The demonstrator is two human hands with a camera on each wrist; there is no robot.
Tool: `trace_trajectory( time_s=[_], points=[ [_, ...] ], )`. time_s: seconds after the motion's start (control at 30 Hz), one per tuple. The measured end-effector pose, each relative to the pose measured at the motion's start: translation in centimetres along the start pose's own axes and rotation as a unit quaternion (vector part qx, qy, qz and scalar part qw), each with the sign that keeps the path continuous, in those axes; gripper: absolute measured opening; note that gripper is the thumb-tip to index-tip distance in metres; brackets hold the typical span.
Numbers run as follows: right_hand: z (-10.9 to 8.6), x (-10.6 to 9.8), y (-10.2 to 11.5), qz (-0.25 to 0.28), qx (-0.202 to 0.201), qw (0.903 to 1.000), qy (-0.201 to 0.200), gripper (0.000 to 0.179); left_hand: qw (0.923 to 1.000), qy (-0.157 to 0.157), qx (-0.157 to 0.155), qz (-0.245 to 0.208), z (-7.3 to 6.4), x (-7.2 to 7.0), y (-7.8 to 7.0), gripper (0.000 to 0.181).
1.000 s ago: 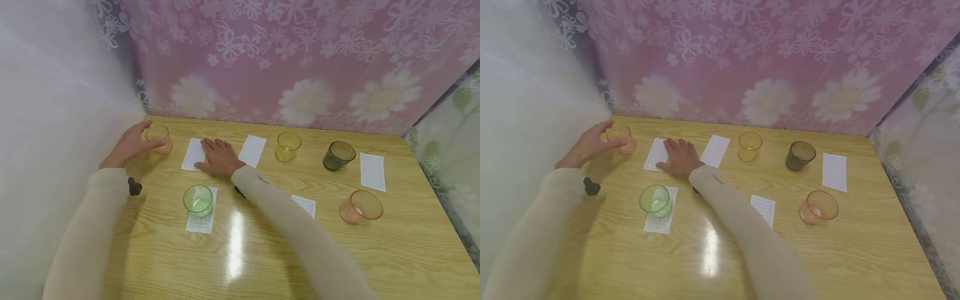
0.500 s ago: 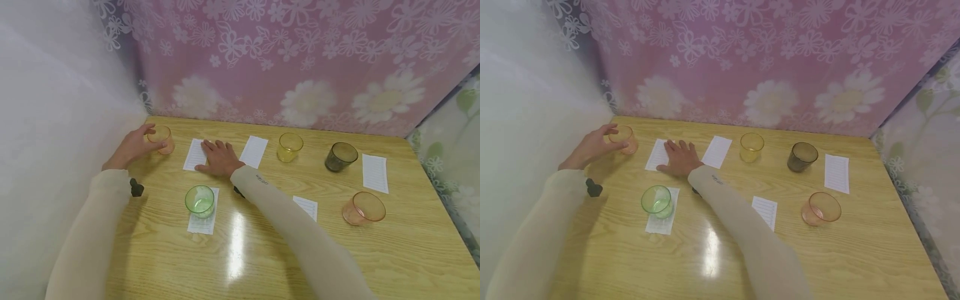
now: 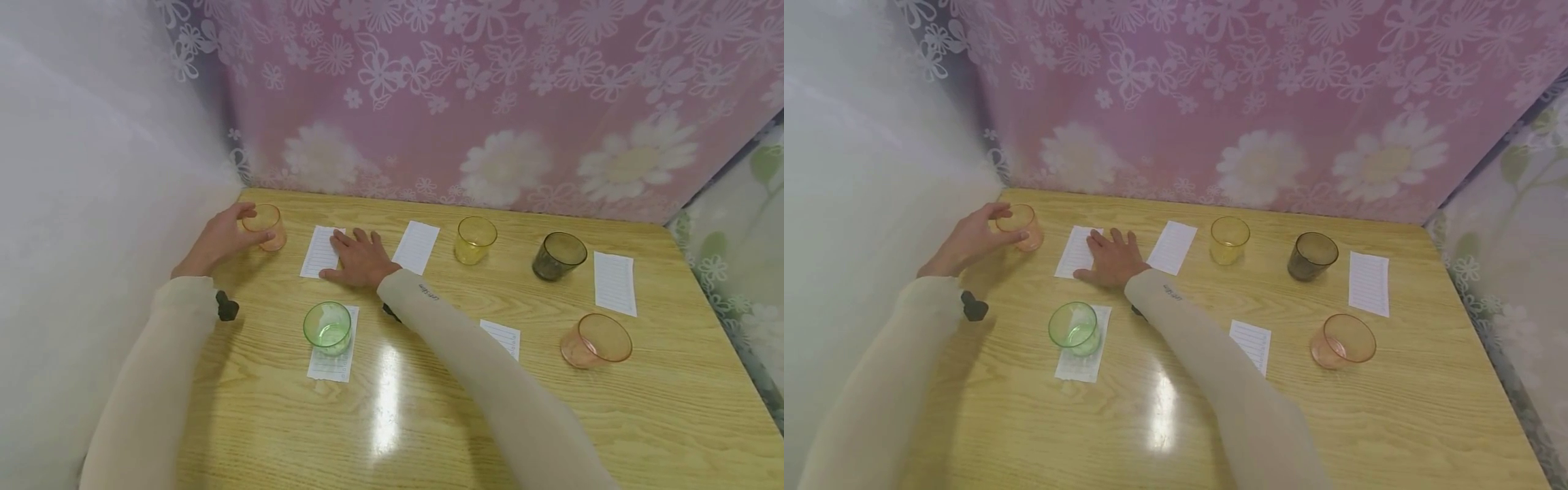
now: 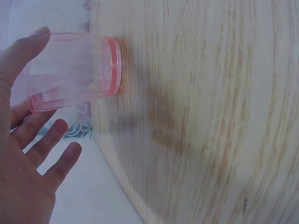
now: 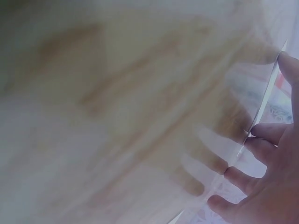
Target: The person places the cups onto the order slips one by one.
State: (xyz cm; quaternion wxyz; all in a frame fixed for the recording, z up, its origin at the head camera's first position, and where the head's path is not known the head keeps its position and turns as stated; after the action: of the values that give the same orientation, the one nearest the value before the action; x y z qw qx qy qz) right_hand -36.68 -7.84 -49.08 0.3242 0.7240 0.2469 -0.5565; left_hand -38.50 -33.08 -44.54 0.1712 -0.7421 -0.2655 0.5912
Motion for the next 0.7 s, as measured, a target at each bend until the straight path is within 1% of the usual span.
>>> trace_trajectory(
  time_s=[0.2, 0.4, 0.7],
  points=[
    [0.0, -0.1, 0.0, -0.001, -0.003, 1.0000, 0.001, 0.094, 0.9999, -0.012, 0.005, -0.007, 0.1, 0.0, -0.6, 0.105],
    [0.3, 0.1, 0.1, 0.001, -0.007, 1.0000, 0.006, 0.094, 0.9996, -0.019, 0.022, -0.006, 0.2, 0.4, -1.7, 0.104],
    [0.6, 0.1, 0.8, 0.000, -0.008, 0.9999, 0.010, 0.094, 0.9978, -0.031, 0.059, -0.003, -0.4, 0.9, -3.5, 0.093]
  ],
)
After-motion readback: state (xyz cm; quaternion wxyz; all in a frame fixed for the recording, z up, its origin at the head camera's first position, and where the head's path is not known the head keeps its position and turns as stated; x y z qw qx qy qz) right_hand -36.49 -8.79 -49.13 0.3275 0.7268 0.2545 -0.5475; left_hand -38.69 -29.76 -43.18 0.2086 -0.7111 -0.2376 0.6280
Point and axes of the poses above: each hand's wrist, its own z-axis towards the middle knuckle, its own x-axis out of the palm, y = z × x, the point moved 9 cm from there along z, towards the middle knuckle, and after that the axes turned 12 degrees about -x, right-handed, at the moved point
